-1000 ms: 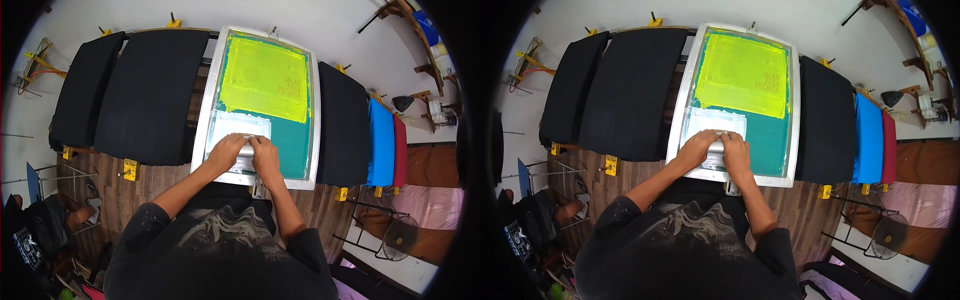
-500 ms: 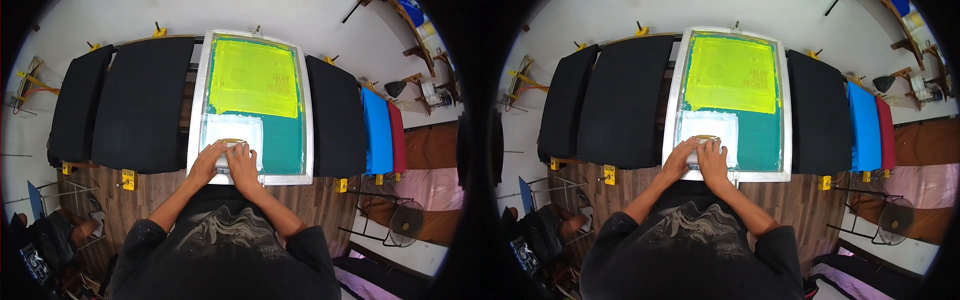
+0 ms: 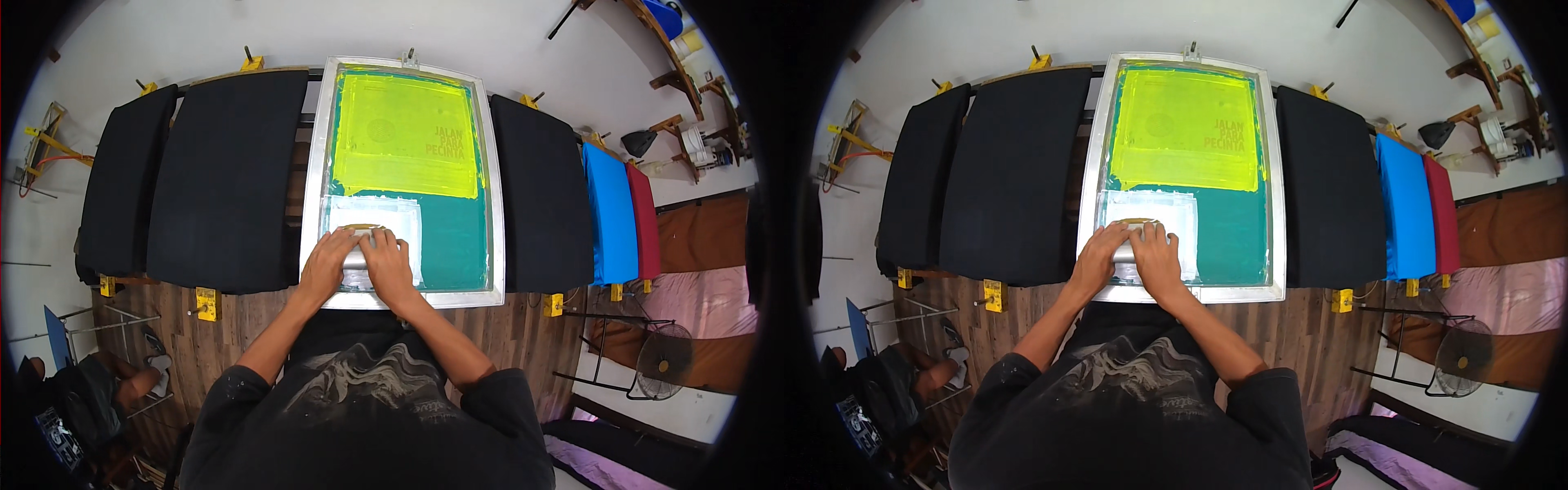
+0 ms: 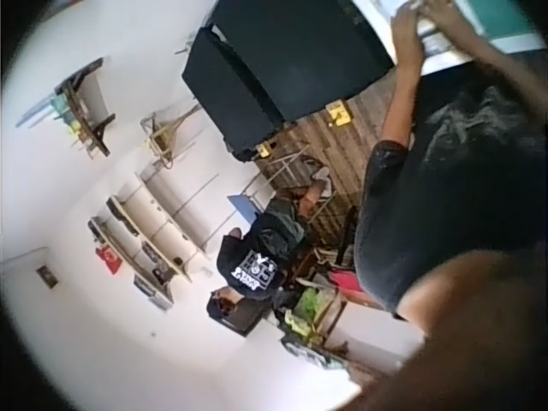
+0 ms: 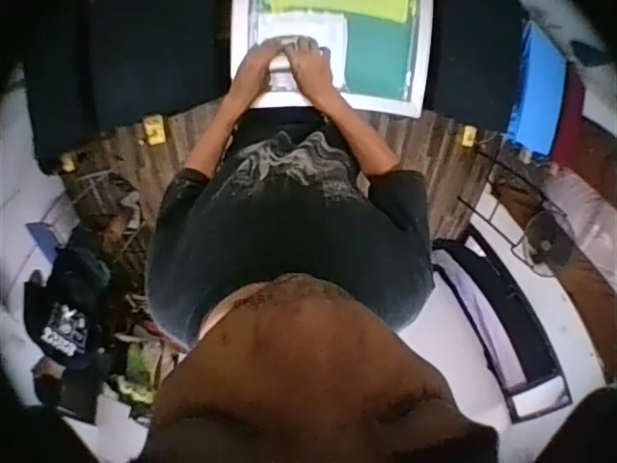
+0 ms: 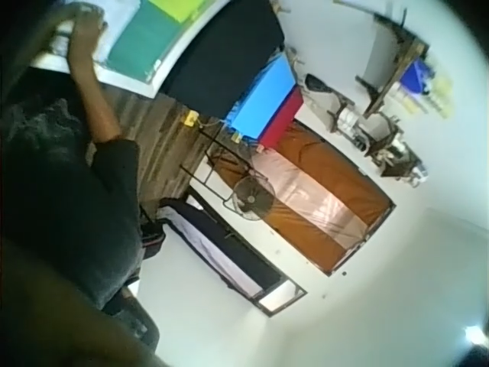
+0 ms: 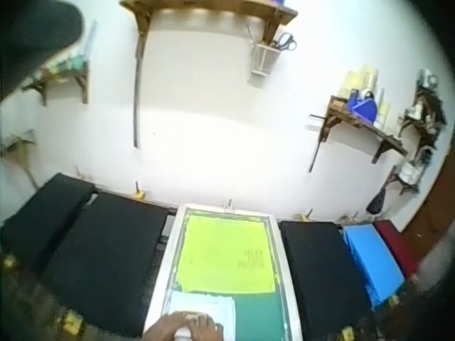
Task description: Applying ink to a screen using a squeegee for garment printing.
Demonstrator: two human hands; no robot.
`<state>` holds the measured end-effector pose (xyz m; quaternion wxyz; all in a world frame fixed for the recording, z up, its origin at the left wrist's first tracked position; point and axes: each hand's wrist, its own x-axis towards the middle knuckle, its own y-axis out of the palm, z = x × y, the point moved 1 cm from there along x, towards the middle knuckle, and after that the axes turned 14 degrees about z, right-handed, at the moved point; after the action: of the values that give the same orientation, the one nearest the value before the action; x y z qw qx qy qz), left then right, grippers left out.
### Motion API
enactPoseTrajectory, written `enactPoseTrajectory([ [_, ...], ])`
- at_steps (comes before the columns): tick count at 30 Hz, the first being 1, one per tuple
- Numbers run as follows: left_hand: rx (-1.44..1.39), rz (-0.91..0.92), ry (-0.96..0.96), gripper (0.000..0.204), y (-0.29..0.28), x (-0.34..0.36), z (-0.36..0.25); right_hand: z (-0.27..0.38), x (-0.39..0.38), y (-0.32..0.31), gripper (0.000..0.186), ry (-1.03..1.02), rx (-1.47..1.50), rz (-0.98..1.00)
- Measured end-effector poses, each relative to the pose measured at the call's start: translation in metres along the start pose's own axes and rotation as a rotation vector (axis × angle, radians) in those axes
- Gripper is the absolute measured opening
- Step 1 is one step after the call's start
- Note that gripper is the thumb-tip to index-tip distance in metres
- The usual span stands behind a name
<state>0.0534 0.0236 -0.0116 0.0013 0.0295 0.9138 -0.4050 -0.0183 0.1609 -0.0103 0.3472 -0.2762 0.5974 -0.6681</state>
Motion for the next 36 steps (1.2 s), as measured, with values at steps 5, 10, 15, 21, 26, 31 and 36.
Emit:
enactPoseTrajectory([
  [5, 0.163, 0.021, -0.016, 0.056, 0.015, -0.003, -0.003, -0.008, -0.010, 0.005, 0.034, 0.010, 0.081, 0.068],
  [10, 0.149, 0.063, 0.019, 0.060, 0.034, 0.003, -0.010, -0.021, -0.025, 0.001, 0.042, 0.063, 0.160, 0.155],
  [15, 0.081, 0.087, 0.040, 0.058, 0.025, 0.007, -0.020, -0.026, -0.032, -0.013, 0.044, 0.110, 0.216, 0.183],
  [21, 0.088, 0.034, 0.112, 0.041, -0.002, 0.027, -0.027, -0.030, -0.019, -0.030, 0.041, 0.092, 0.329, 0.134],
  [26, 0.093, 0.315, -0.127, 0.033, -0.036, 0.067, -0.011, -0.055, 0.030, -0.039, 0.032, 0.014, 0.334, 0.253],
  [31, 0.088, 0.472, -0.162, 0.025, -0.059, 0.103, -0.007, -0.082, 0.071, -0.058, 0.032, -0.079, 0.404, 0.492],
  [36, 0.069, 0.482, -0.181, 0.026, -0.063, 0.100, 0.000, -0.079, 0.079, -0.061, 0.035, -0.104, 0.447, 0.594],
])
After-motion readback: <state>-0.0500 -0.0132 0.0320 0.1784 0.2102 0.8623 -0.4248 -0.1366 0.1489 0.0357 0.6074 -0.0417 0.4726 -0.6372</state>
